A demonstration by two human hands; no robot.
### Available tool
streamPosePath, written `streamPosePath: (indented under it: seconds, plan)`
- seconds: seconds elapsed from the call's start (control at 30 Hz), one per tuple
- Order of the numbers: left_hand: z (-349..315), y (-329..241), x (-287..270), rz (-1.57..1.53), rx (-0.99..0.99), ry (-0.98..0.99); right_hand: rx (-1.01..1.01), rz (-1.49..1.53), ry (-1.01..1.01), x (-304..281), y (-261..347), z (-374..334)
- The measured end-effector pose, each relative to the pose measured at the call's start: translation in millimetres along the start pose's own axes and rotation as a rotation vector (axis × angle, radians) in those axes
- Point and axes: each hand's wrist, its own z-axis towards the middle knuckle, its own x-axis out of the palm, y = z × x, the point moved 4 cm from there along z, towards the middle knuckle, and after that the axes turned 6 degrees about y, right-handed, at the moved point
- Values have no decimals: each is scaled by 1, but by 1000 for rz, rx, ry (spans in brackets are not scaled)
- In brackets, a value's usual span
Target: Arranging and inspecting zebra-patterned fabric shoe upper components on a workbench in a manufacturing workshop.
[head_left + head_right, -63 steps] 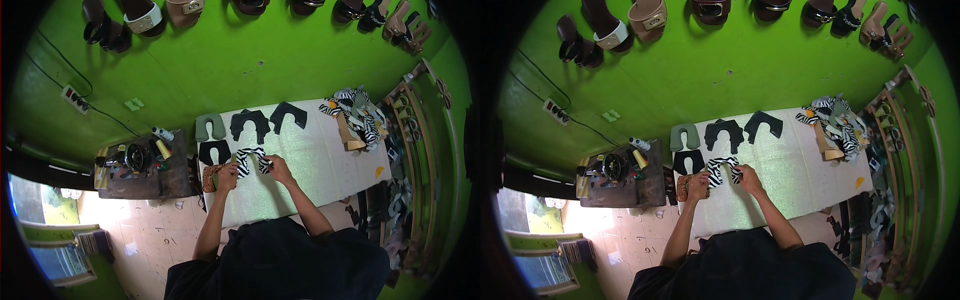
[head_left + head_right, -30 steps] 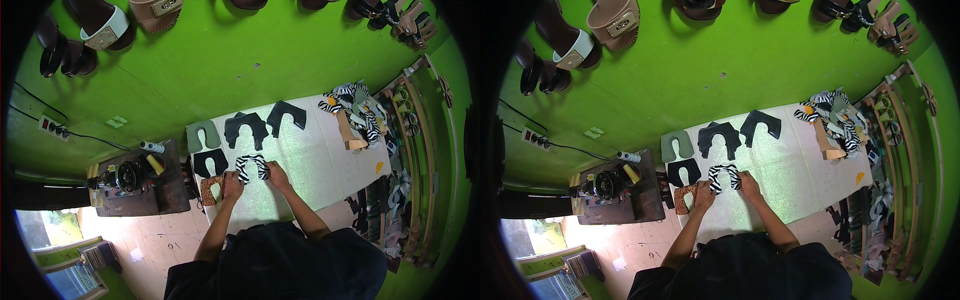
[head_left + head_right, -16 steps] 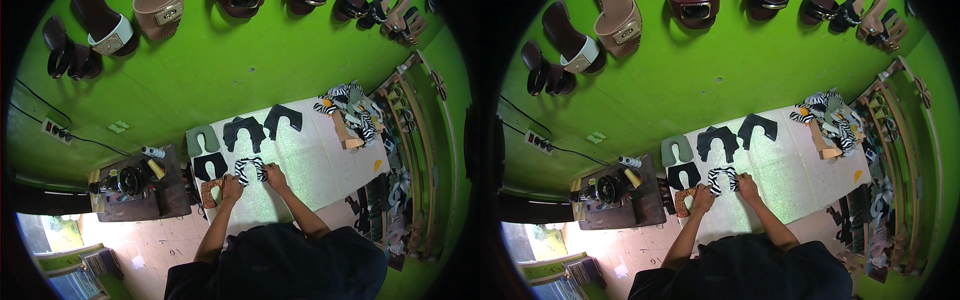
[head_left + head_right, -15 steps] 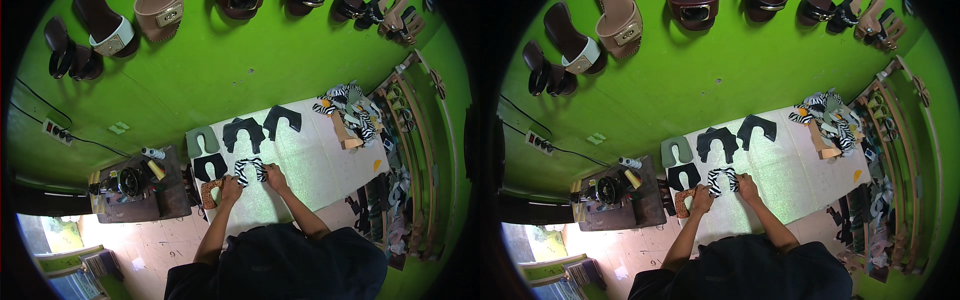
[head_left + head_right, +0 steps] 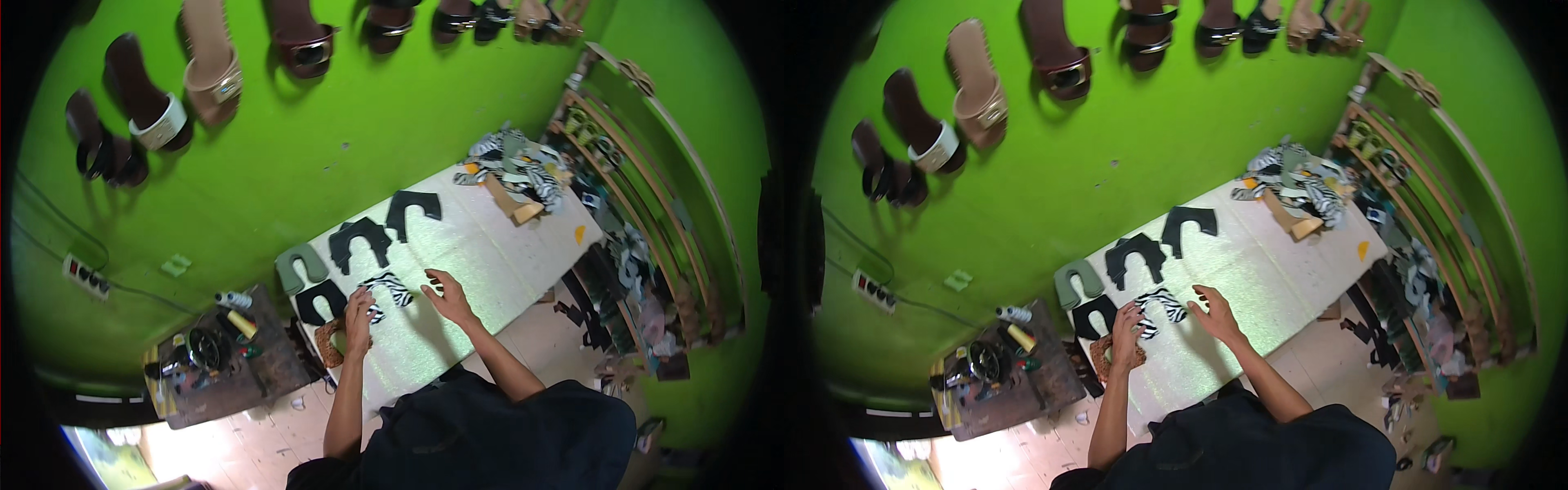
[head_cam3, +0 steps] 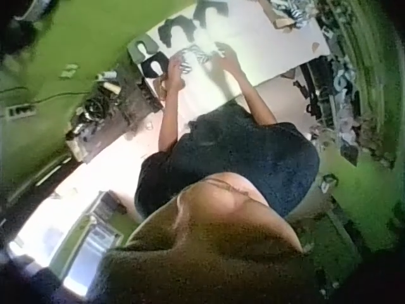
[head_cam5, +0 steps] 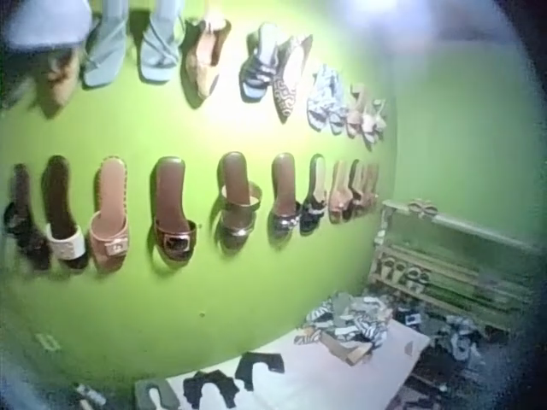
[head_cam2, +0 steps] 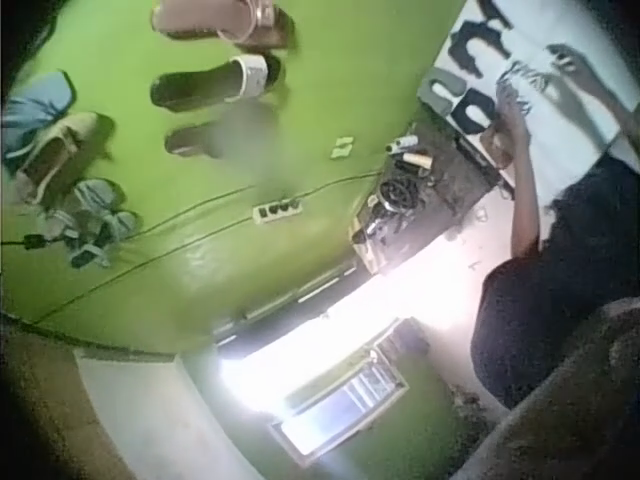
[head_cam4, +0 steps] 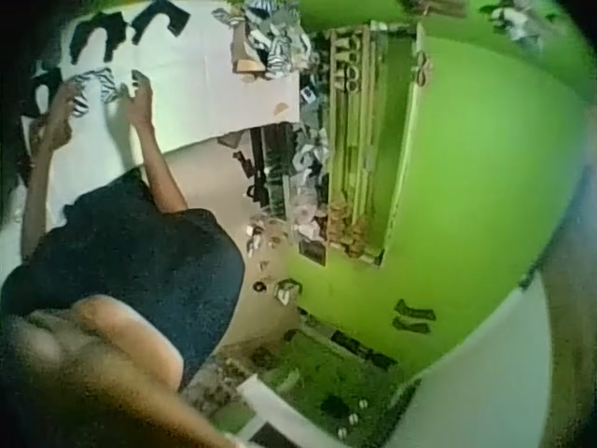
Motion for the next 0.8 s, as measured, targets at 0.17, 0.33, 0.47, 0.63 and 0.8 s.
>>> streamPosePath:
  seconds: [0.17, 0.33, 0.47, 0.63, 0.8]
  plan:
    - [-8, -14, 56, -63, -7, 166, 6, 58, -102, -49, 18, -30]
    - [-17, -21, 122, 11, 6, 275, -6, 126, -235, -100, 1, -63]
    - [-26, -18, 182, 95, -8, 352, -16, 160, -334, -145, -24, -91]
    - [-34, 2, 264, 159, 16, 399, -2, 215, -399, -207, -69, -129]
    - [-48, 30, 353, 173, -1, 480, 21, 258, -475, -273, -118, -165]
